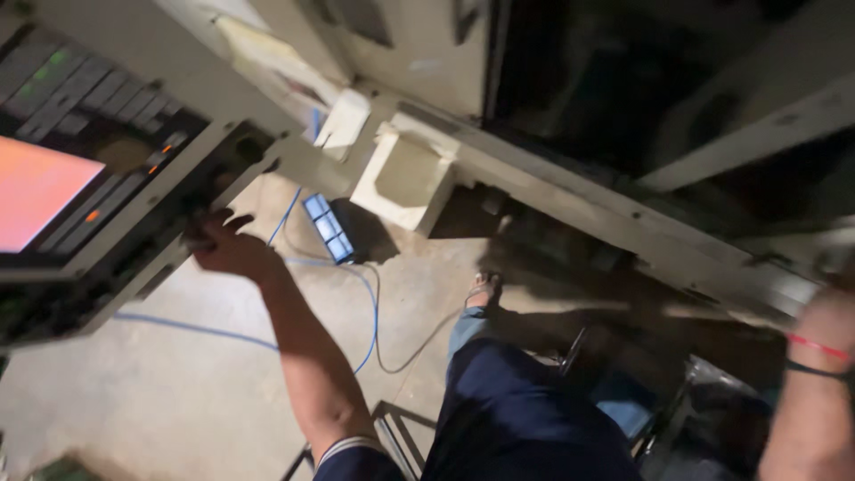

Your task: The person opens a large industrial machine door, reaches inside to adjust or inspect internal components, and then closes the door. They repeat this process while handling a metal tool and interacting with a control panel.

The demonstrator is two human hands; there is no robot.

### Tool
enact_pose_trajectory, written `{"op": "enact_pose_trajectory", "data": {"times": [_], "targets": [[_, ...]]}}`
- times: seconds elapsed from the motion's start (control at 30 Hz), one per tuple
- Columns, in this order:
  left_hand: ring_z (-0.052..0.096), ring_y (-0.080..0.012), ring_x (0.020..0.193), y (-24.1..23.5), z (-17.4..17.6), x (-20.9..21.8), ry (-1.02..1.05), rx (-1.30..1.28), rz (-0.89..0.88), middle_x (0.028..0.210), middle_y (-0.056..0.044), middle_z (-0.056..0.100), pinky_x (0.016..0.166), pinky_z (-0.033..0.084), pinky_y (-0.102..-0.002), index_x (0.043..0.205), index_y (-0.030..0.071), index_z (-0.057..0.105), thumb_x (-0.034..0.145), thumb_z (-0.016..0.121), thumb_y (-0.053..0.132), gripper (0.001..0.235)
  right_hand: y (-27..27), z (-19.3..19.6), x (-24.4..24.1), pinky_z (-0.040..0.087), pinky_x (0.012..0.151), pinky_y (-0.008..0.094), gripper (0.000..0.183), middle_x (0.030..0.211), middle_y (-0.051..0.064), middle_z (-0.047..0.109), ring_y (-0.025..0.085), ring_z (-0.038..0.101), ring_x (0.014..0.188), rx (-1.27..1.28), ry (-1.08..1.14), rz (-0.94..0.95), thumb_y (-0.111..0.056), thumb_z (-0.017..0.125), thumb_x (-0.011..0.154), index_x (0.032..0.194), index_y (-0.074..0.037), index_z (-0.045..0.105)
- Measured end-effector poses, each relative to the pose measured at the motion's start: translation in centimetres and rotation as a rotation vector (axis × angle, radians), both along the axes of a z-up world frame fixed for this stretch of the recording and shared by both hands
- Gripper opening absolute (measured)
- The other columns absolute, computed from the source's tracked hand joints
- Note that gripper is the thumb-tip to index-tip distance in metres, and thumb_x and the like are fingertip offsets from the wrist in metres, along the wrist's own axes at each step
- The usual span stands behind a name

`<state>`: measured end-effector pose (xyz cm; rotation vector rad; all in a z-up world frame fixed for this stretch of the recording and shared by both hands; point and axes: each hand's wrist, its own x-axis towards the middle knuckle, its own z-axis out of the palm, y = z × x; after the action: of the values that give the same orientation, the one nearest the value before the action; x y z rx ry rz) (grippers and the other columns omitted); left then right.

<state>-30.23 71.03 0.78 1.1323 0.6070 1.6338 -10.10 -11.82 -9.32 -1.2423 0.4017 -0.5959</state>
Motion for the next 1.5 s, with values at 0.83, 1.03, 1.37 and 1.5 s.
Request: {"op": "enact_pose_trajectory", "data": {"times": [0.83, 1.03, 1.37, 1.5], "targets": [[0.059, -0.0203, 0.098, -28.9, 16.2, 22.4, 0.359, 0.418, -0.5, 0.107, -0.013, 0.057, 0.085, 0.052, -0.034, 0.122, 0.001, 0.045, 0.101, 0.079, 0.013, 0.042, 13.0, 10.6, -4.9, 0.049, 0.068, 0.042, 0.043, 0.085, 0.014, 0.058, 0.032, 0.059, 0.074, -1.02, 0.089, 0.222, -0.021, 0.086, 0.085, 0.098, 0.001, 0.051], [0.063, -0.0182, 0.073, -32.6, 15.8, 21.4, 0.457, 0.195, -0.703, 0.106, -0.01, 0.061, 0.054, 0.047, -0.029, 0.124, 0.003, 0.042, 0.091, 0.076, 0.01, 0.048, 14.4, 11.7, -4.6, 0.05, 0.061, 0.04, 0.055, 0.081, 0.015, 0.06, 0.031, 0.063, 0.067, -0.852, 0.206, 0.371, -0.021, 0.084, 0.08, 0.112, 0.002, 0.044], [0.059, -0.0092, 0.086, -40.6, 12.9, 19.7, 0.231, 0.418, -1.053, 0.105, -0.005, 0.056, 0.063, 0.051, -0.024, 0.126, 0.001, 0.049, 0.094, 0.076, 0.001, 0.042, 17.7, 12.0, -3.9, 0.054, 0.071, 0.047, 0.051, 0.095, 0.019, 0.068, 0.04, 0.068, 0.086, -1.005, 0.108, 0.46, -0.022, 0.084, 0.08, 0.114, -0.001, 0.052], [0.06, -0.0062, 0.082, -42.9, 12.4, 18.7, 0.231, 0.401, -1.285, 0.11, -0.003, 0.059, 0.065, 0.052, -0.023, 0.134, 0.003, 0.049, 0.095, 0.074, 0.003, 0.047, 19.2, 11.8, -3.5, 0.054, 0.075, 0.049, 0.046, 0.098, 0.021, 0.067, 0.041, 0.068, 0.09, -1.12, 0.02, 0.478, -0.023, 0.084, 0.084, 0.113, -0.003, 0.055]]}}
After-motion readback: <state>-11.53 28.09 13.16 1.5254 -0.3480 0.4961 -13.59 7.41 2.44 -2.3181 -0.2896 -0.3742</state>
